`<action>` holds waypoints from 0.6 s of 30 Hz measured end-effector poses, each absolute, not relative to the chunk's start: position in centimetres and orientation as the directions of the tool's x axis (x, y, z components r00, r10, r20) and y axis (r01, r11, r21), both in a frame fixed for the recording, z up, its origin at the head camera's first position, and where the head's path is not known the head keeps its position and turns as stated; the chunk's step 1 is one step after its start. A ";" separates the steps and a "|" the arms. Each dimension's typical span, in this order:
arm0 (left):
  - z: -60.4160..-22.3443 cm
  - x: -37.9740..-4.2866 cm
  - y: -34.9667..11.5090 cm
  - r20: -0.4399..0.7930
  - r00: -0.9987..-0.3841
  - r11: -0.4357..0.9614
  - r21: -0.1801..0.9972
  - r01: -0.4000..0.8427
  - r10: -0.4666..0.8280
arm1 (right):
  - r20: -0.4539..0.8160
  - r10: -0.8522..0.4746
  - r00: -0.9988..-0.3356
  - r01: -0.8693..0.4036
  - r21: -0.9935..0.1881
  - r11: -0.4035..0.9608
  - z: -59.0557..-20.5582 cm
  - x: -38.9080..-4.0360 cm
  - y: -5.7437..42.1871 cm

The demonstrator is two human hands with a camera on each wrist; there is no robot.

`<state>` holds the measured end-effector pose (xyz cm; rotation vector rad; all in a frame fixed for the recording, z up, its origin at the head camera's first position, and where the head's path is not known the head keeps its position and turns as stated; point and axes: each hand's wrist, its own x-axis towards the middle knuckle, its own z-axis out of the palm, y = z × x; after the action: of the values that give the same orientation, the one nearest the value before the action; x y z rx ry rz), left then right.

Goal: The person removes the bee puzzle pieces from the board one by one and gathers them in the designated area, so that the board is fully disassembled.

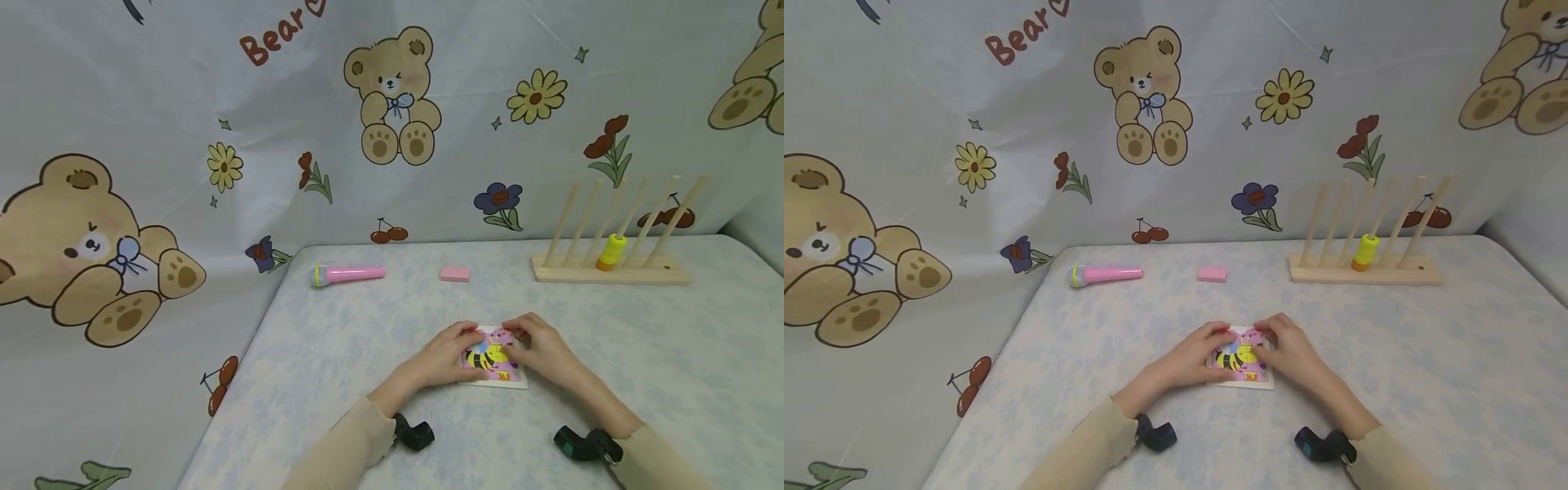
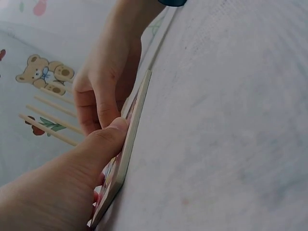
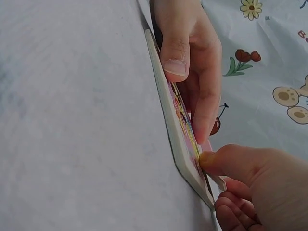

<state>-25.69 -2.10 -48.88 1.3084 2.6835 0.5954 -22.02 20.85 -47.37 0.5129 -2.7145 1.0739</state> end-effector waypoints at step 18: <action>-48.3 -25.2 -2.2 0.067 -0.631 0.556 0.406 0.725 0.773 | 0.309 -0.261 -0.914 -0.403 -0.627 0.667 -47.6 -22.1 21.0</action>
<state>-25.23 -2.19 -48.27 1.2882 2.6648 0.6113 -22.09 20.96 -47.63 0.5413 -2.6880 1.0810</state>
